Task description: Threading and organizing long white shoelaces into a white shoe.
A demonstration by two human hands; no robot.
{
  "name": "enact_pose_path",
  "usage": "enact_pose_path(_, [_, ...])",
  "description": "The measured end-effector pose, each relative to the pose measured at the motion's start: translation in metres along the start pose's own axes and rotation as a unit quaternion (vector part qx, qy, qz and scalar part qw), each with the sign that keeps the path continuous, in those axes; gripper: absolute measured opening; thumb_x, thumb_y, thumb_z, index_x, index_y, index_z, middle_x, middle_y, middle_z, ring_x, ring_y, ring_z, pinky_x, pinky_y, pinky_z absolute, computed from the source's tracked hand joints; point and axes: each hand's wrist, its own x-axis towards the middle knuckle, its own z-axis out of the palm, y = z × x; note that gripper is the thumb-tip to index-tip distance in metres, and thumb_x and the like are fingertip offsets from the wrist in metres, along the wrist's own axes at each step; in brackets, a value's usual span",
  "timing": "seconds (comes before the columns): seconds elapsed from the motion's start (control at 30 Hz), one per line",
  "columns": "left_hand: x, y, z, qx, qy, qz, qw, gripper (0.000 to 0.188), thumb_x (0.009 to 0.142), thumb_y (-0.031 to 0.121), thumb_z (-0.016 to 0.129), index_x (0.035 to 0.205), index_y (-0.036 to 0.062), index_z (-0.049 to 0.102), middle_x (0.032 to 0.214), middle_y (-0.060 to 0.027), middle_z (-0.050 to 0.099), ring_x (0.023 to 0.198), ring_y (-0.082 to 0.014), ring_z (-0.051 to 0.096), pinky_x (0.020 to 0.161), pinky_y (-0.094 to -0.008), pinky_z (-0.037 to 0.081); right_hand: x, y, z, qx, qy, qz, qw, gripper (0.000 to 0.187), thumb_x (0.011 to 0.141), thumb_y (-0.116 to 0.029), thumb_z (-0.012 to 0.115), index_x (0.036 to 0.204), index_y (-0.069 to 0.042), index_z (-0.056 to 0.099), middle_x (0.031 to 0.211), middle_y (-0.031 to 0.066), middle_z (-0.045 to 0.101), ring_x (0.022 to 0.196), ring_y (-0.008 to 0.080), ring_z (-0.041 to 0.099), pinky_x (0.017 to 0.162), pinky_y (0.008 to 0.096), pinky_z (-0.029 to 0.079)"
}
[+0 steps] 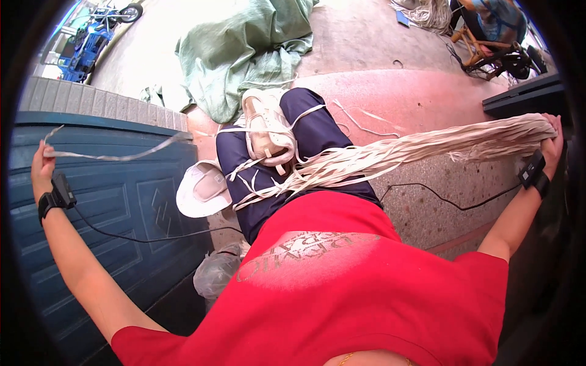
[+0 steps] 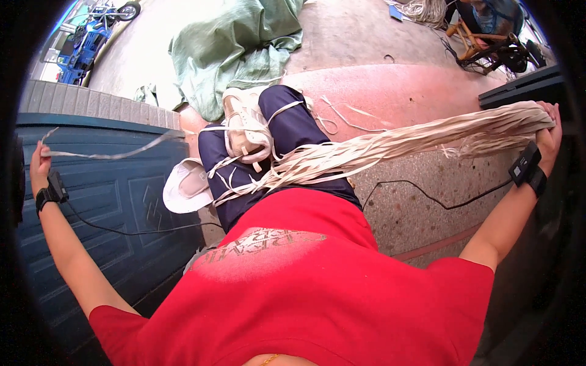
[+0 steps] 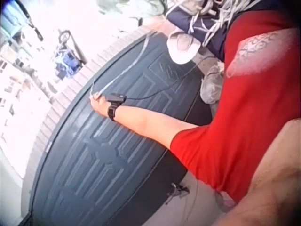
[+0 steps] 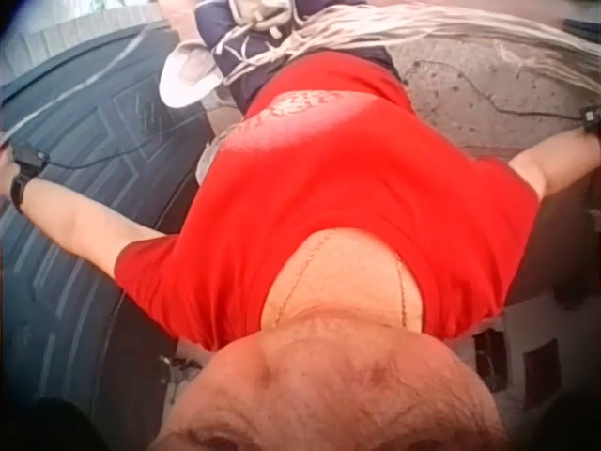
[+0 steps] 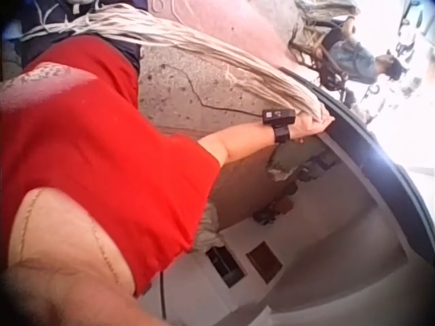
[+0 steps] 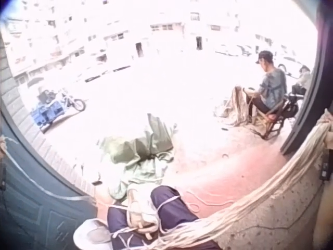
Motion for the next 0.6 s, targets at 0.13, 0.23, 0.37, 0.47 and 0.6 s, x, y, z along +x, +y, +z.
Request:
enact_pose_path(0.13, [0.007, 0.029, 0.013, 0.048, -0.015, 0.002, 0.999, 0.012, 0.085, 0.009, 0.055, 0.078, 0.0044, 0.046, 0.066, -0.0006, 0.042, 0.060, -0.0098, 0.042, 0.056, -0.0201, 0.039, 0.004, 0.024, 0.035, 0.039, 0.010, -0.009, 0.999, 0.033, 0.089, -0.009, 0.044, 0.062, -0.010, 0.026, 0.062, -0.0006, 0.025, 0.061, 0.0114, 0.031, 0.063, 0.0230, 0.030])
enact_pose_path(0.23, [-0.019, 0.060, 0.116, -0.022, -0.102, 0.043, 0.994, 0.013, 0.086, 0.010, 0.054, 0.095, 0.0002, 0.051, 0.083, -0.0034, 0.051, 0.073, -0.0108, 0.049, 0.069, -0.0205, 0.043, 0.017, 0.054, 0.073, 0.064, -0.028, 0.010, 0.997, 0.031, 0.089, -0.008, 0.043, 0.063, -0.010, 0.028, 0.062, -0.0006, 0.025, 0.059, 0.0109, 0.031, 0.062, 0.0223, 0.030])
enact_pose_path(0.37, [-0.107, 0.079, 0.312, 0.067, -0.237, 0.152, 0.957, 0.033, 0.090, 0.014, 0.045, 0.121, 0.0021, 0.045, 0.127, -0.0112, 0.042, 0.107, -0.0138, 0.049, 0.093, -0.0241, 0.040, 0.052, 0.104, 0.139, 0.122, -0.089, 0.030, 0.988, 0.025, 0.087, -0.005, 0.046, 0.067, -0.009, 0.032, 0.063, -0.0009, 0.030, 0.059, 0.0094, 0.034, 0.061, 0.0215, 0.029])
enact_pose_path(0.47, [-0.176, 0.087, 0.444, 0.294, -0.362, 0.718, 0.516, 0.011, 0.083, 0.008, 0.050, 0.075, 0.0051, 0.055, 0.060, -0.0035, 0.049, 0.049, -0.0126, 0.045, 0.044, -0.0241, 0.034, 0.077, 0.155, 0.193, 0.129, -0.174, 0.038, 0.975, 0.017, 0.087, -0.006, 0.048, 0.072, -0.006, 0.039, 0.064, 0.0000, 0.036, 0.062, 0.0109, 0.039, 0.064, 0.0241, 0.035])
enact_pose_path(0.6, [-0.264, 0.084, 0.504, 0.120, -0.441, 0.437, 0.775, 0.019, 0.084, 0.004, 0.049, 0.102, -0.0015, 0.045, 0.093, -0.0131, 0.052, 0.089, -0.0266, 0.055, 0.079, -0.0367, 0.047, 0.092, 0.224, 0.267, -0.069, -0.027, -0.100, 0.992, 0.015, 0.088, -0.016, 0.048, 0.082, -0.003, 0.052, 0.072, 0.0040, 0.052, 0.070, 0.0142, 0.053, 0.080, 0.0314, 0.044])
